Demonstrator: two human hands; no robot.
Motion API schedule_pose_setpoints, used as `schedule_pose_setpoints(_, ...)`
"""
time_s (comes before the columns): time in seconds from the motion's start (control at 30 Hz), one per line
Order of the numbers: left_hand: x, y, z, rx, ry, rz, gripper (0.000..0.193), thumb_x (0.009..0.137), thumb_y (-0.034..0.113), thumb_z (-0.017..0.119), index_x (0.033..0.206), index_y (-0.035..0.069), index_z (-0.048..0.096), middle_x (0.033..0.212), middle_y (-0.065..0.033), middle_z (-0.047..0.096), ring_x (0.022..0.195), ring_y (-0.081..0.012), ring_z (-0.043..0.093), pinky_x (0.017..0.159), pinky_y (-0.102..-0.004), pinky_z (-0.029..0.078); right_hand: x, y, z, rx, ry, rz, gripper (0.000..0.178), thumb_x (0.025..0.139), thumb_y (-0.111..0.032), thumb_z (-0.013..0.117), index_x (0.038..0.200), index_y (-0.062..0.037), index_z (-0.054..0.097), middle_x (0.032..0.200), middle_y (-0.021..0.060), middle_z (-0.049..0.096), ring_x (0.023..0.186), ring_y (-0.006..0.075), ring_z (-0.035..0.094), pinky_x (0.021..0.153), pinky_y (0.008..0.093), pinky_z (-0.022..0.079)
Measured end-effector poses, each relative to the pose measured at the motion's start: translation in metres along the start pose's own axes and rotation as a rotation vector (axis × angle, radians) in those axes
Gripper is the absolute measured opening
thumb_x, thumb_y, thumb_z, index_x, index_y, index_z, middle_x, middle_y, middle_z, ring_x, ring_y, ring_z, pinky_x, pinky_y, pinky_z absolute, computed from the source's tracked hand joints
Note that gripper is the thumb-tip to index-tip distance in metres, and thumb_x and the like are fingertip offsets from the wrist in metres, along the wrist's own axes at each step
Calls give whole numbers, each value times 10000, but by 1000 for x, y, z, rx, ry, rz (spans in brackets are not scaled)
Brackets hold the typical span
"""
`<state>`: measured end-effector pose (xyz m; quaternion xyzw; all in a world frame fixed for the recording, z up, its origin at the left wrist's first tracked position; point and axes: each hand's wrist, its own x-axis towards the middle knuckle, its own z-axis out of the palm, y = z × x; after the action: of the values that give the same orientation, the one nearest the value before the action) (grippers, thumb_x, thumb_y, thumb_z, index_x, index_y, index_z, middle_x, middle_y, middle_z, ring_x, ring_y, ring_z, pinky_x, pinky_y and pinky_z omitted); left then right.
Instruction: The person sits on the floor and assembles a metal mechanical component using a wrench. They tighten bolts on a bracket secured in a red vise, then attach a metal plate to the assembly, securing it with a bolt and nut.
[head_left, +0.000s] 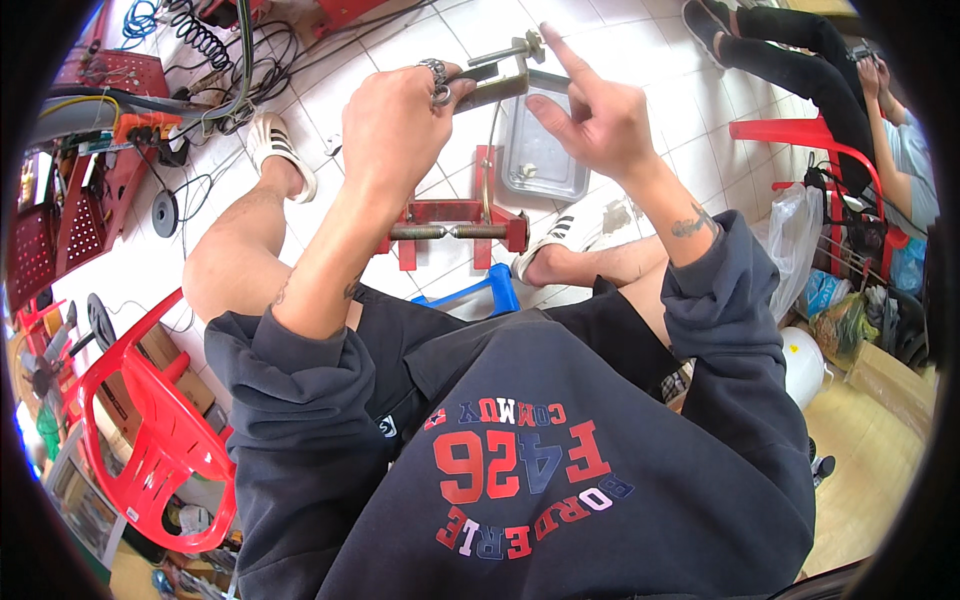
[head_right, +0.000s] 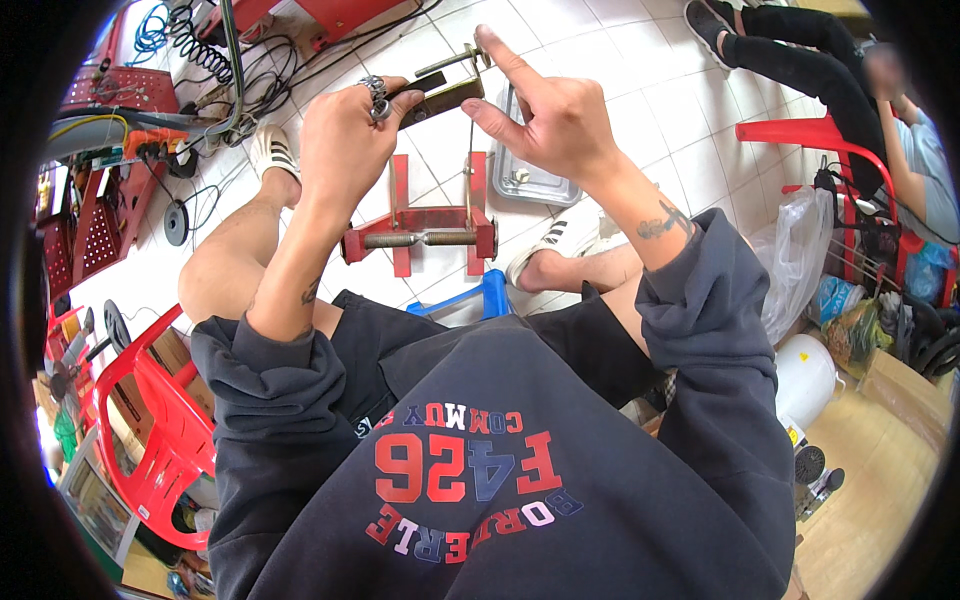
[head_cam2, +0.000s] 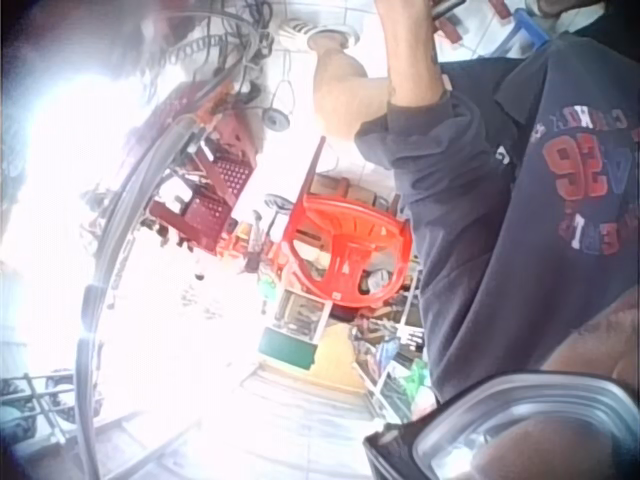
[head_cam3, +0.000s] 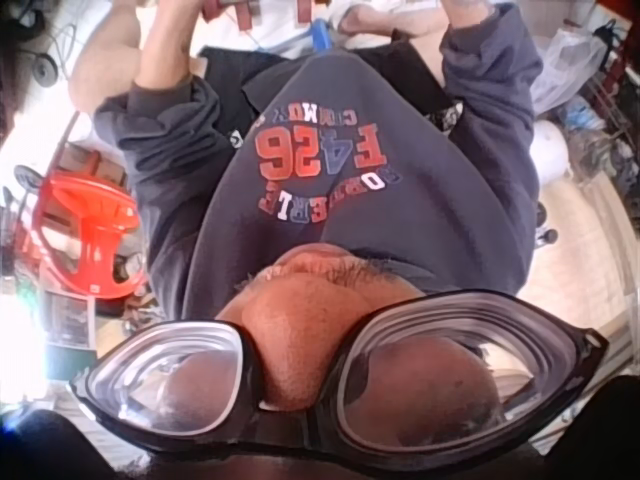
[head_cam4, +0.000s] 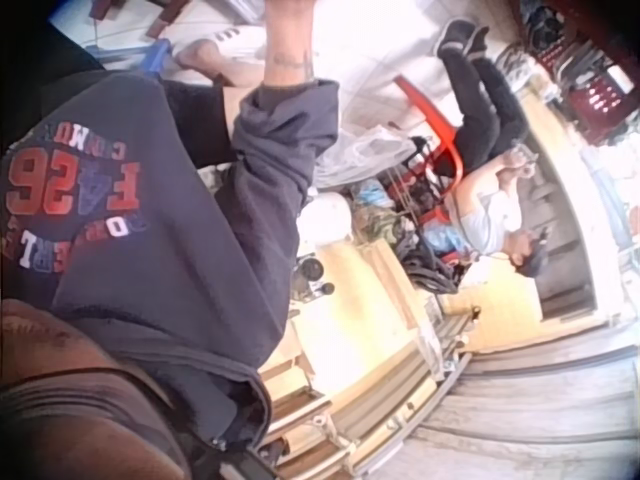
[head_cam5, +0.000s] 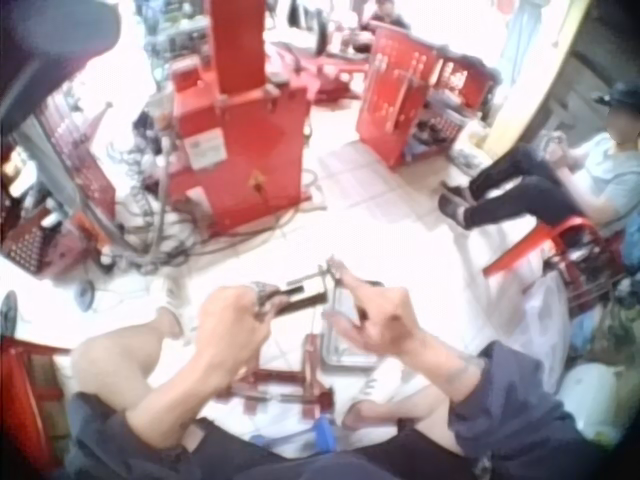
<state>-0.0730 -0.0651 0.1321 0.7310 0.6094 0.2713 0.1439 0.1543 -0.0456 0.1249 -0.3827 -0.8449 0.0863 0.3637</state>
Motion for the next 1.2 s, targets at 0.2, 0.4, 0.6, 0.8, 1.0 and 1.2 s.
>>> schedule_pose_setpoints(0.2, 2, -4, 1, 7, 6, -3, 213, 902, 268, 686, 971, 84, 768, 564, -145, 581, 535, -321, 579, 533, -392, 437, -3, 1, 0, 10, 9, 12, 361, 848, -202, 735, 1180, -65, 696, 459, 30, 436, 382, 141, 424, 417, 286, 367)
schedule_pose_setpoints(0.4, 1, -2, -2, 0, 20, -25, 218, 893, 279, 698, 968, 88, 771, 562, -143, 582, 530, -316, 578, 530, -389, 437, -6, 8, 3, -19, 37, -102, 203, 821, -277, 758, 818, -81, 705, 441, 27, 446, 373, 179, 458, 397, 306, 358)
schedule_pose_setpoints(0.6, -1, 3, -4, 19, -46, -69, 202, 880, 262, 692, 951, 90, 769, 696, -145, 654, 662, -341, 631, 618, -428, 490, 2, 12, 5, -63, 105, -150, 284, 823, -263, 755, 633, -82, 645, 449, 31, 468, 378, 175, 470, 394, 298, 354)
schedule_pose_setpoints(0.8, 1, -7, 3, -7, 18, 6, 210, 890, 273, 701, 958, 87, 771, 557, -134, 574, 522, -309, 567, 529, -392, 437, 3, 1, -1, -4, -14, 76, 257, 831, -239, 733, 651, -71, 661, 456, 33, 484, 380, 162, 470, 398, 294, 350)
schedule_pose_setpoints(1.0, 0, -3, 3, -9, 14, 6, 204, 887, 267, 702, 953, 87, 770, 561, -140, 576, 520, -314, 564, 521, -392, 435, -2, 11, -3, 65, 93, -50, 229, 841, -268, 731, 731, -72, 688, 443, 23, 463, 371, 141, 461, 398, 288, 344)
schedule_pose_setpoints(1.2, -3, -5, 4, -3, 0, -11, 192, 888, 259, 701, 954, 93, 771, 566, -139, 586, 520, -308, 573, 519, -383, 439, 2, 10, -1, -18, 39, -39, 318, 842, -305, 741, 639, -74, 660, 444, 25, 470, 375, 145, 452, 398, 286, 337)
